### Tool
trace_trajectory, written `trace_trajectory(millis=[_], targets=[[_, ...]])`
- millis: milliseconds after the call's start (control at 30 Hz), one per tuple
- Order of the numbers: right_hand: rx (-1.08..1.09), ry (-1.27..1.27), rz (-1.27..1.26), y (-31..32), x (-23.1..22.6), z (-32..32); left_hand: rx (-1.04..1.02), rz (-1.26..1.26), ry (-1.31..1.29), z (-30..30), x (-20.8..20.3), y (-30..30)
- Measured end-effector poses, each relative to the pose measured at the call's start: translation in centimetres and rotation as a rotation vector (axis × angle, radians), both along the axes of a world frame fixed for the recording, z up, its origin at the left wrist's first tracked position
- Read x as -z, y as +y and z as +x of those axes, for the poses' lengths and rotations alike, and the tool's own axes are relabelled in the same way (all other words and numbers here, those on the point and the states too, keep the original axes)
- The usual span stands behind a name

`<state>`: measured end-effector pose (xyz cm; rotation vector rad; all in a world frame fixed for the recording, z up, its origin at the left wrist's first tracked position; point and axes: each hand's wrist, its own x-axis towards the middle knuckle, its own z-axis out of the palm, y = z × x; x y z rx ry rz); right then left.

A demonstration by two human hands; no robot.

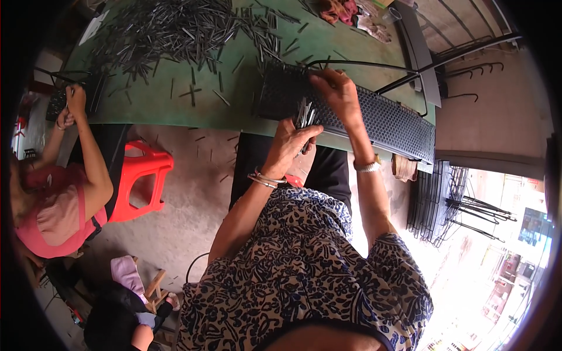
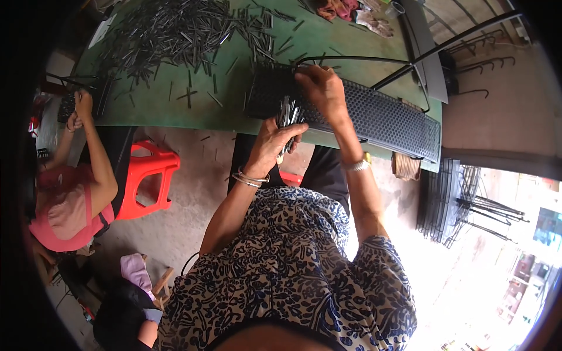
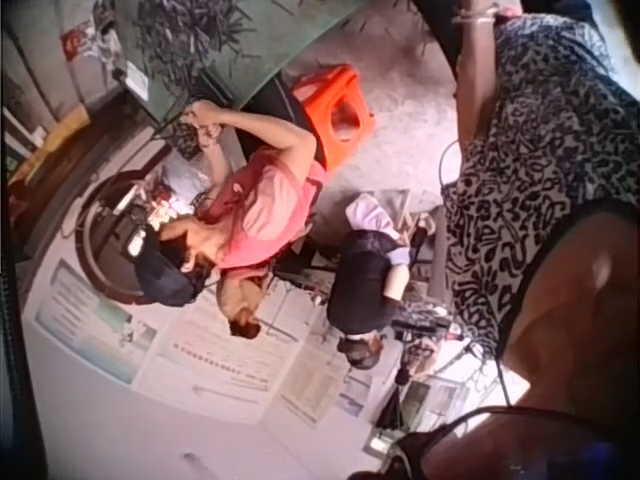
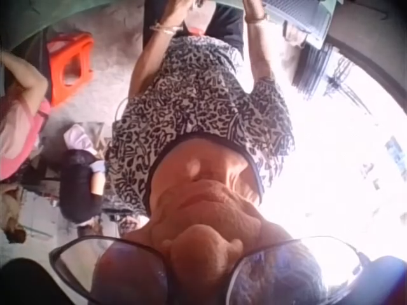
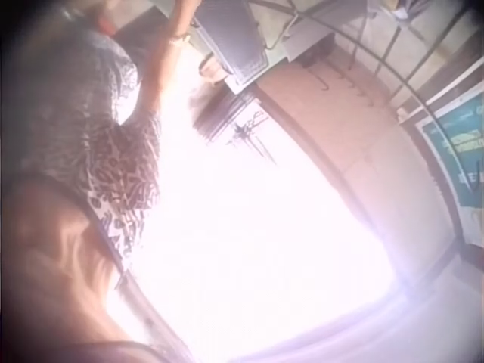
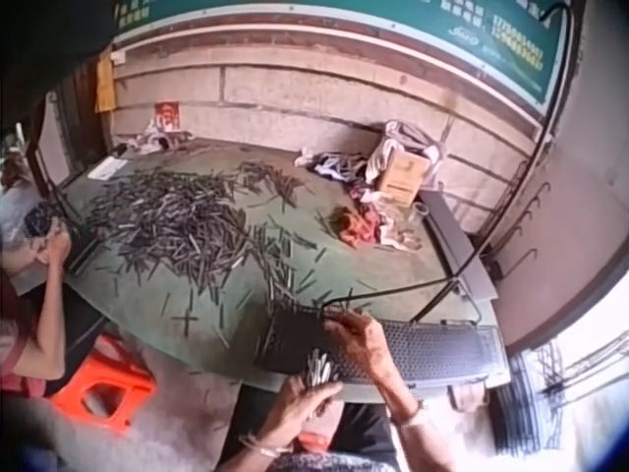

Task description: The recorder is inserting small metal pins into the holes of a perforated metal component.

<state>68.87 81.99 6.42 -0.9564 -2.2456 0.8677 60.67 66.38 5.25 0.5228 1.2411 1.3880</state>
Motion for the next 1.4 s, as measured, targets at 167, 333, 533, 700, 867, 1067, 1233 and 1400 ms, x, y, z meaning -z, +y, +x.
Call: trace_trajectory(millis=[167, 333, 533, 700, 867, 1067, 1233, 1400], targets=[[-0.291, 0.178, -0.423, -3.5, -2.4, 1.5, 0.004, -0.063, 0.091, 0.0, -0.2, -0.1], [-0.264, 0.274, -0.64, -3.1, -2.9, 2.3, 0.007, -0.039, 0.133, 0.7, 0.2, 0.4], [0.194, 0.261, -0.012, -1.5, -3.0, 0.6, 0.022, -0.024, 0.051, 0.6, 0.9, 0.4], [0.158, 0.196, 0.113, 1.4, 0.6, -0.6, 0.073, -0.011, -0.02, 0.6, -0.1, 0.1], [0.068, 0.125, 0.269, 2.2, 1.6, -0.8, 0.068, -0.017, -0.085, 0.7, 0.0, -0.4], [-0.003, 0.141, 0.235, 2.5, 1.2, -0.5, 0.054, 0.004, -0.074, 0.9, 0.5, -0.2], [-0.044, 0.097, 0.27, 3.1, 1.1, -0.1, 0.057, 0.028, -0.103, 1.0, 0.2, -0.3], [-0.107, 0.089, 0.191, 2.7, 0.1, 0.0, 0.084, -0.011, -0.086, 0.9, -0.6, -0.8]])
